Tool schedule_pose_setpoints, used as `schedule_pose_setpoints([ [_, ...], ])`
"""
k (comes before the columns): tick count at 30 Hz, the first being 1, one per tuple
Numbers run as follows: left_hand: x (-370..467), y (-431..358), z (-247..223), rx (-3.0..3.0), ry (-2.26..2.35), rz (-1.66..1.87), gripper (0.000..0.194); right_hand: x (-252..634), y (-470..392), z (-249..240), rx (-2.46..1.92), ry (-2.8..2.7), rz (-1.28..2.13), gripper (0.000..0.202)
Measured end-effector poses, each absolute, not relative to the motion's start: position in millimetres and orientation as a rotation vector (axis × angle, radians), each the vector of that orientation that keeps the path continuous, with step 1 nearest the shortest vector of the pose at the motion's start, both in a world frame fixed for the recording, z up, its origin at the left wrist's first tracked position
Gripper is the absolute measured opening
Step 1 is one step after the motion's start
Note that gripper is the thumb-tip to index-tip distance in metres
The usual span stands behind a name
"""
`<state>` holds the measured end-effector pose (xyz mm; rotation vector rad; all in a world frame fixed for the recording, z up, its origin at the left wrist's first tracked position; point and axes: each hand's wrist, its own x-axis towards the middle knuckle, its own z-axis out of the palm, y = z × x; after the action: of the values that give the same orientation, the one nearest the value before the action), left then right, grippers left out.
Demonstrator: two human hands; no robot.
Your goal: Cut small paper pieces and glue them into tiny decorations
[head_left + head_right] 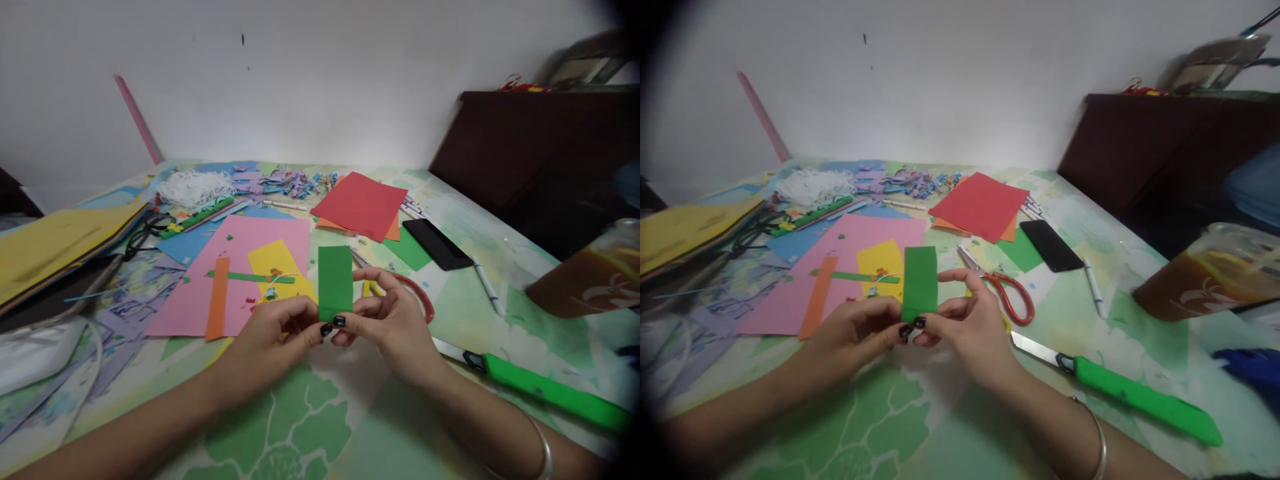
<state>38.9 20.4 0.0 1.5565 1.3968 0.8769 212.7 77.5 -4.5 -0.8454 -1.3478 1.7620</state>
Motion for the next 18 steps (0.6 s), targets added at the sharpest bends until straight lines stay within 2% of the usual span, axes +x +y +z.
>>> schedule_pose_setpoints([
  [9,33.3,19.7,-7.7,1.169,1.252,0.999,0.019,210.1,77.5,-7.9,-0.748,-1.307,1.951,0.045],
  [18,33.1,17.8,-7.9,1.677,1.518,0.893,0.026,210.7,80.6,-10.3,-0.839,-1.327,1.914,0.04],
])
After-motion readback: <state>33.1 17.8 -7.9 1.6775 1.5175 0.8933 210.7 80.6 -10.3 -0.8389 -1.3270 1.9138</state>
